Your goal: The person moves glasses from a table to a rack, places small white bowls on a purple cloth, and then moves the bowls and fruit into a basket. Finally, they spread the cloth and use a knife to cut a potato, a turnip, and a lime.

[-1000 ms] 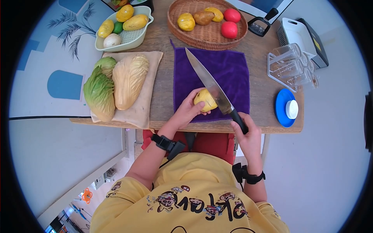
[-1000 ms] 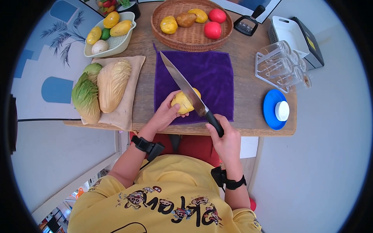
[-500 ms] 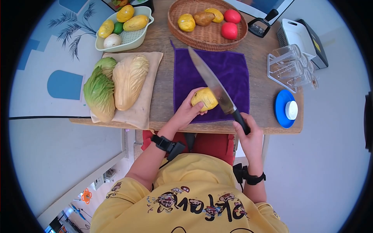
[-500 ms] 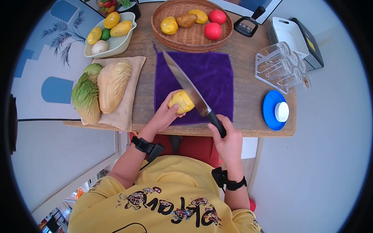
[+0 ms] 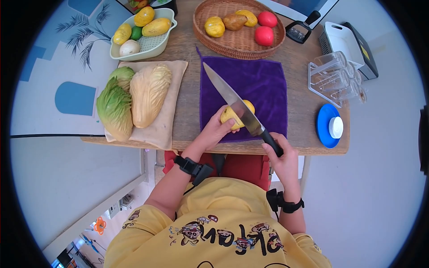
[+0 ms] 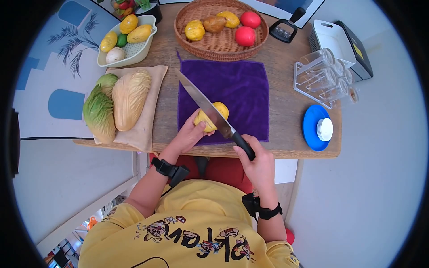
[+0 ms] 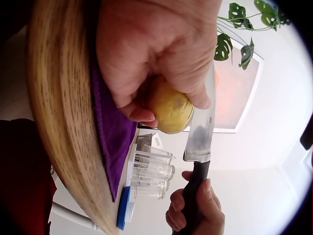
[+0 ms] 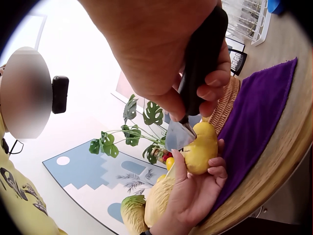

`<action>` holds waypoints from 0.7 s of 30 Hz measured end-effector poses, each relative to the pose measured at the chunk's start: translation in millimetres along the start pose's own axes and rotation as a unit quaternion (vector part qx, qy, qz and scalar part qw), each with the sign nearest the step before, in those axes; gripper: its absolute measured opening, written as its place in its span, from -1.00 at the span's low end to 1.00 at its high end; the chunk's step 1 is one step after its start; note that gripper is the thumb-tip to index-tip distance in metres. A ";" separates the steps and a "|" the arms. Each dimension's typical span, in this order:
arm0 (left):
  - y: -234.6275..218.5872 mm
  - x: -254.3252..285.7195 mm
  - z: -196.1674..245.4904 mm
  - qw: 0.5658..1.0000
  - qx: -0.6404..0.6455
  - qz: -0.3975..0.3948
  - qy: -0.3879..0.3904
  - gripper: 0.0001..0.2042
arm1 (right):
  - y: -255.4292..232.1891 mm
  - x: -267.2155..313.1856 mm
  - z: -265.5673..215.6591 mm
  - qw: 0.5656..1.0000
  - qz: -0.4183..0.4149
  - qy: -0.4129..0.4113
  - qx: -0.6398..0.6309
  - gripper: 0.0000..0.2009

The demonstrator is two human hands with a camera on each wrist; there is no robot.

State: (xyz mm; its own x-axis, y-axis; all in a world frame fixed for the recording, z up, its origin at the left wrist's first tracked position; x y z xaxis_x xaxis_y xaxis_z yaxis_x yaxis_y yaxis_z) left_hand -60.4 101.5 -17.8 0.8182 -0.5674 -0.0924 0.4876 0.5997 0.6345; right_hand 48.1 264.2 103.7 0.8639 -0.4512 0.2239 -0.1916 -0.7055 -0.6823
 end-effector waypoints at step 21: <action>-0.9 -0.2 0.1 1.000 -0.007 0.013 -0.005 -0.49 | -2.0 -22.8 13.0 0.993 0.054 0.020 -0.108 -0.74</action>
State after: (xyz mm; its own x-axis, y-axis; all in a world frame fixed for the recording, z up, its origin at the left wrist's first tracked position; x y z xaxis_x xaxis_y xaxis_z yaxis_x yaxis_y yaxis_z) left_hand -61.1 101.0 -18.3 0.8274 -0.5574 -0.0693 0.4713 0.6220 0.6253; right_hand 34.8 283.0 90.9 0.8145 -0.5492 0.1871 -0.3814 -0.7499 -0.5406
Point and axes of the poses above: each hand's wrist, its own x-axis away from the middle knuckle, its own y-axis out of the palm, z = x × y, the point moved 6 cm from there along -x, towards the middle knuckle, and after that the axes turned 14 degrees about y, right-handed, at the moved point
